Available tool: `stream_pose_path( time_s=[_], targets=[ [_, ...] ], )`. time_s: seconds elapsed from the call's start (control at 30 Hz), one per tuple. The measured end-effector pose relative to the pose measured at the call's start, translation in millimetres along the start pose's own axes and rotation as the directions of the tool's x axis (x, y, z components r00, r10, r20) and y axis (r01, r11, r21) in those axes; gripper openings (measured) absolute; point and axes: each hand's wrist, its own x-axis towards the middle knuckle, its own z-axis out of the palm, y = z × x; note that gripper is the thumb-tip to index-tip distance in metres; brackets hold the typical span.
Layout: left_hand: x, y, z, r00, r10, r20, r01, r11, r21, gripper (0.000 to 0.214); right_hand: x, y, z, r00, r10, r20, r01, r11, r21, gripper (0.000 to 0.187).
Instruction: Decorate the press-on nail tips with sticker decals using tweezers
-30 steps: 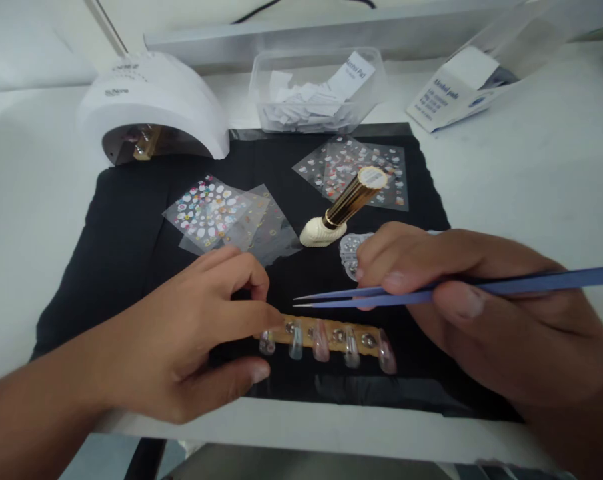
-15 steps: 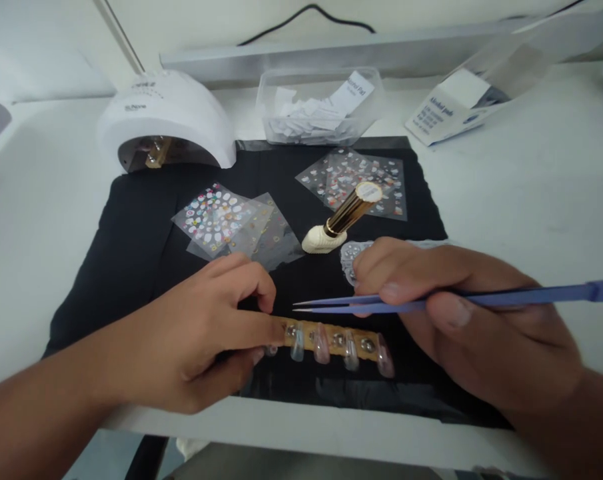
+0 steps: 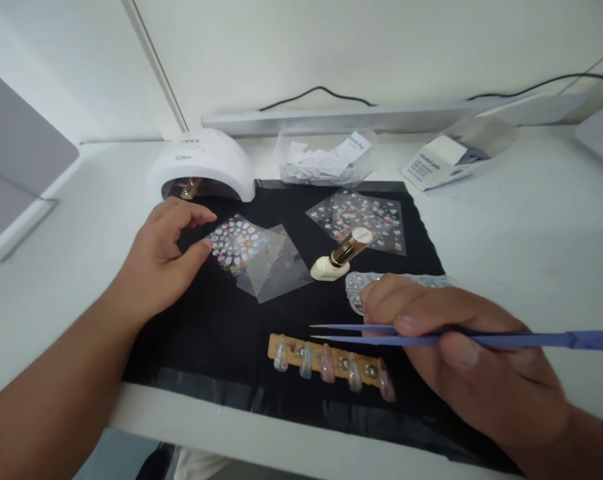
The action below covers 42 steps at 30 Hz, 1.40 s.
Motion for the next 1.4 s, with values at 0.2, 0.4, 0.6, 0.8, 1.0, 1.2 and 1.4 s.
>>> stream_pose_path(
  time_s=[0.2,0.4,0.6,0.8,1.0,1.2,1.4],
  targets=[
    [4,-7,15.5,0.973,-0.129,0.192,0.085,0.971,0.224,0.055,2,2,-1,0.998,-0.053,0.019,0.053,0.998,0.019,0.02],
    [-2,12,23.5,0.935,-0.136,0.328,0.032,0.952,0.305,0.083,2,5,-2,0.996,-0.08,0.029,0.08,0.997,-0.011,0.02],
    [-4,19,33.3,0.905,-0.212,0.369,0.044,0.909,0.413,0.085,1,7,-5,0.995,-0.087,0.043,0.089,0.995,-0.036,0.02],
    [-7,22,36.5,0.902,-0.229,0.365,0.033,0.882,0.47,0.091,1,6,-7,0.995,-0.094,0.036,0.096,0.994,-0.061,0.02],
    [-10,21,37.5,0.895,-0.226,0.386,0.01,0.873,0.488,0.087,0,6,-7,0.996,-0.086,0.029,0.088,0.993,-0.084,0.021],
    [-6,24,33.5,0.887,-0.216,0.407,-0.019,0.865,0.501,0.075,2,6,-6,0.996,-0.084,0.017,0.085,0.993,-0.087,0.02],
    [-4,26,32.1,0.895,-0.223,0.387,-0.009,0.857,0.515,0.07,2,8,-6,0.997,-0.073,0.013,0.074,0.993,-0.097,0.019]
  ],
)
